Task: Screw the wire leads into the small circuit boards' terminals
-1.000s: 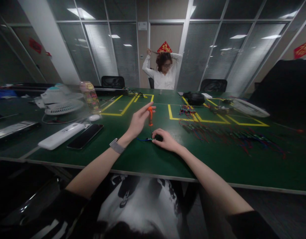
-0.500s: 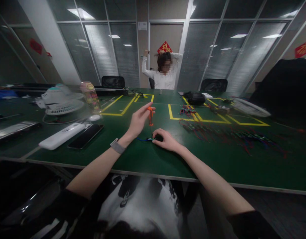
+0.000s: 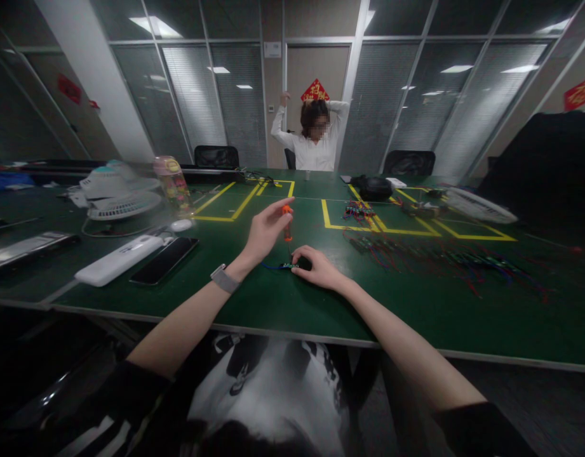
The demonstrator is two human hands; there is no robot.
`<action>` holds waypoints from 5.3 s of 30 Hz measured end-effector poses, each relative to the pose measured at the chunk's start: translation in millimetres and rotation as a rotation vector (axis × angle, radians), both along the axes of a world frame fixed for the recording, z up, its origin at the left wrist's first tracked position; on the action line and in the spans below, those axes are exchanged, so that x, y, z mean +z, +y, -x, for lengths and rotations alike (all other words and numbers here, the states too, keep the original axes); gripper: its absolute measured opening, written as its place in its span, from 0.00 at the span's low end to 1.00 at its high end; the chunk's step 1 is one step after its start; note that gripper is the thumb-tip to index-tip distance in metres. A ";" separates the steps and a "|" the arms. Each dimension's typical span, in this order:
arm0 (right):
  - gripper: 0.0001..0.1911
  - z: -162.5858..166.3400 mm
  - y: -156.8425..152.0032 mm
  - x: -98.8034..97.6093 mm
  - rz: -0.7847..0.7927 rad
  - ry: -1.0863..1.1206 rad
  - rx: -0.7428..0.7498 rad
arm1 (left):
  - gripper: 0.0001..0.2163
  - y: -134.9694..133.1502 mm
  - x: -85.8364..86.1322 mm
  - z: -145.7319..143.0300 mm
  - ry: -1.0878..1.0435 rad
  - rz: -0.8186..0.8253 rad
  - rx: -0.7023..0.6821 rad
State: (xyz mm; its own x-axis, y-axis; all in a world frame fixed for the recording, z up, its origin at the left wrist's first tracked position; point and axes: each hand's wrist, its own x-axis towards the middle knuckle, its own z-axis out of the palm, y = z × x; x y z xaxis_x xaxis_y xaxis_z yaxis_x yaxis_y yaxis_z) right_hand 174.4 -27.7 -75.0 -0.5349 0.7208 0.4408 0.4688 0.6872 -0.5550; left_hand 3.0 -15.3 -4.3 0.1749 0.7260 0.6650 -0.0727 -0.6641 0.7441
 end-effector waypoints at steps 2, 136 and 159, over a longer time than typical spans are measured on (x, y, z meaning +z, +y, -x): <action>0.03 0.1 -0.1 0.2 0.001 0.000 -0.002 | 0.15 -1.4 0.3 0.4 0.013 -0.031 0.082; 0.03 -1.1 -0.4 0.4 0.011 0.010 0.038 | 0.14 -5.6 4.5 0.1 0.003 -0.028 -0.008; 0.04 0.2 -1.1 1.4 0.023 0.013 0.024 | 0.16 -4.2 4.0 1.7 -0.001 -0.010 -0.125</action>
